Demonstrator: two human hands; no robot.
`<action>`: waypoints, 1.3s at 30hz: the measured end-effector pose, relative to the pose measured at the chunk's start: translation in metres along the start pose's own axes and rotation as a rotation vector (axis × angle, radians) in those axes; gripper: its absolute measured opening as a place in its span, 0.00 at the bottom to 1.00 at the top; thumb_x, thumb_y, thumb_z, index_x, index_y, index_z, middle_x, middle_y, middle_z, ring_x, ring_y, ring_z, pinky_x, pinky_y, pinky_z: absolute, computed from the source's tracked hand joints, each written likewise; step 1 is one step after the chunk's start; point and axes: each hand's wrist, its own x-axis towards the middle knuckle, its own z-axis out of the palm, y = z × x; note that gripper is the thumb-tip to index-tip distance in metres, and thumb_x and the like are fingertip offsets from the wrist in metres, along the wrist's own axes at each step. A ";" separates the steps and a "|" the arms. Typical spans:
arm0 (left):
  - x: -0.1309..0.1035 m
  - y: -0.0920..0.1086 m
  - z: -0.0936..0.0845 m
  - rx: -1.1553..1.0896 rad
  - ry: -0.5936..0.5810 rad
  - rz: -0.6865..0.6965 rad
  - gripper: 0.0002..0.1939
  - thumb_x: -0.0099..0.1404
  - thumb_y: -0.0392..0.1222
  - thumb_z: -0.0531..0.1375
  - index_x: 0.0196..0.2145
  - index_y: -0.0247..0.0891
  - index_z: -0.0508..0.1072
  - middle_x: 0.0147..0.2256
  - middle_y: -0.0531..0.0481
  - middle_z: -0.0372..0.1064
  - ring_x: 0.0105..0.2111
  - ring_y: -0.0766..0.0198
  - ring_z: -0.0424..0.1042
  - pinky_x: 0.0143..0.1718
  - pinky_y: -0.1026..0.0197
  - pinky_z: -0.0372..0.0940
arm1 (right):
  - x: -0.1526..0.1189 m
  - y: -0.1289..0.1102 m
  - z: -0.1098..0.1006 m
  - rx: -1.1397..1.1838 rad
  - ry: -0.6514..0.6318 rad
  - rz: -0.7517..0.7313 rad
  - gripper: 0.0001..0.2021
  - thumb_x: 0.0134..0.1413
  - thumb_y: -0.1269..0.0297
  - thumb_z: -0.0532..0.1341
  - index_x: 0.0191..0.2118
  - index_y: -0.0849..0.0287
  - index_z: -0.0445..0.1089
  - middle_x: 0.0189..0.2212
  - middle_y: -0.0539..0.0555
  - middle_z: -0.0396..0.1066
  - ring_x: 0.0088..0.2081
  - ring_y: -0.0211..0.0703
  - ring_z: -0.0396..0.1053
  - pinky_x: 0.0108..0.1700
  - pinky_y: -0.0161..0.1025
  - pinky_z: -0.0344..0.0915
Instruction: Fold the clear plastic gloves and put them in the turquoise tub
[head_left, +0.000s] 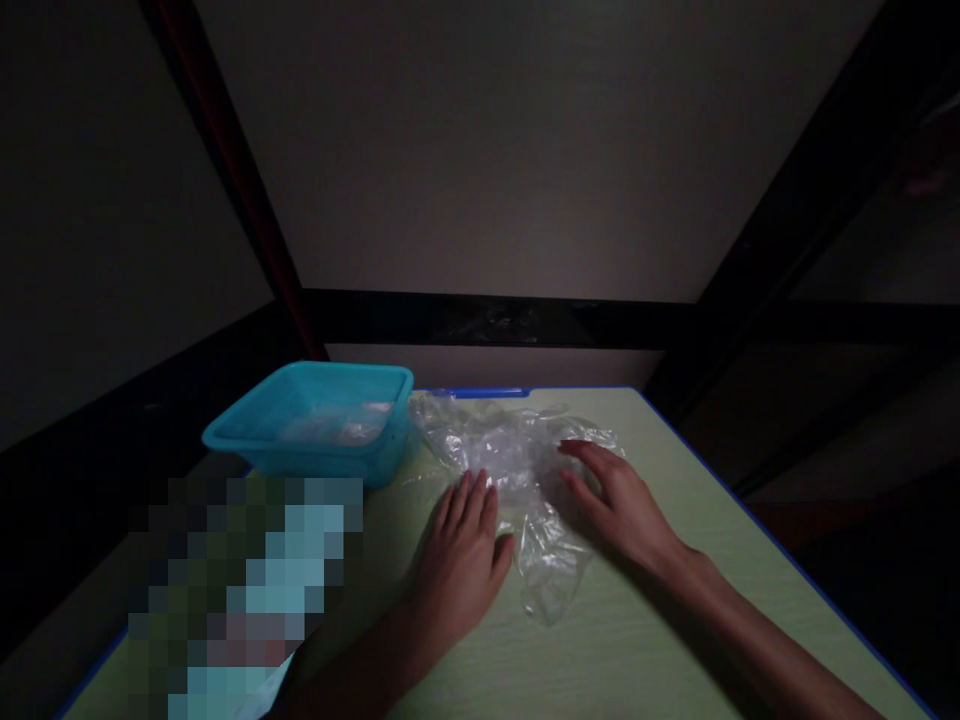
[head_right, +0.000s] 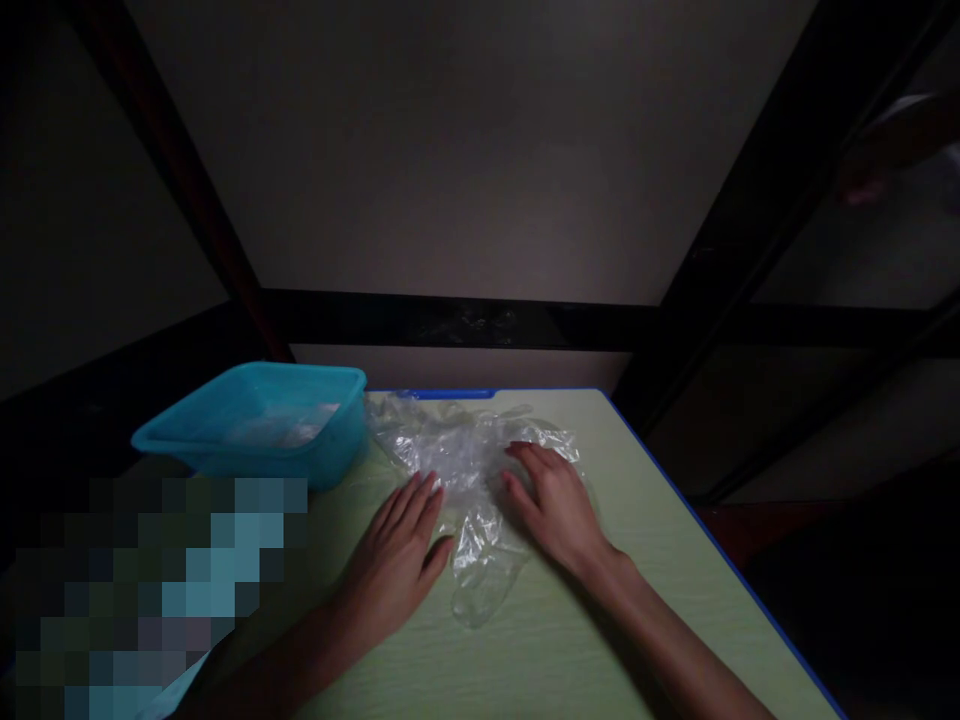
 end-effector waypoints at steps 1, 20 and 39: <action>0.000 0.000 -0.001 -0.004 0.000 -0.001 0.22 0.65 0.45 0.52 0.52 0.28 0.66 0.56 0.36 0.60 0.57 0.47 0.57 0.55 0.47 0.58 | -0.003 0.008 -0.005 0.030 0.040 0.030 0.16 0.57 0.60 0.49 0.44 0.62 0.68 0.47 0.61 0.70 0.48 0.51 0.67 0.51 0.49 0.61; 0.002 0.002 -0.012 -0.023 0.059 0.118 0.15 0.61 0.32 0.53 0.46 0.31 0.69 0.56 0.34 0.60 0.58 0.42 0.53 0.55 0.36 0.51 | -0.023 0.044 -0.009 0.116 -0.042 0.191 0.07 0.45 0.64 0.60 0.30 0.62 0.70 0.24 0.54 0.70 0.24 0.42 0.67 0.28 0.38 0.63; 0.004 0.005 -0.018 -0.171 -0.054 0.301 0.08 0.60 0.29 0.53 0.33 0.34 0.71 0.39 0.43 0.70 0.40 0.57 0.69 0.43 0.55 0.65 | -0.019 0.021 -0.025 0.939 0.150 0.488 0.15 0.44 0.53 0.62 0.26 0.54 0.55 0.17 0.46 0.63 0.13 0.31 0.51 0.13 0.30 0.45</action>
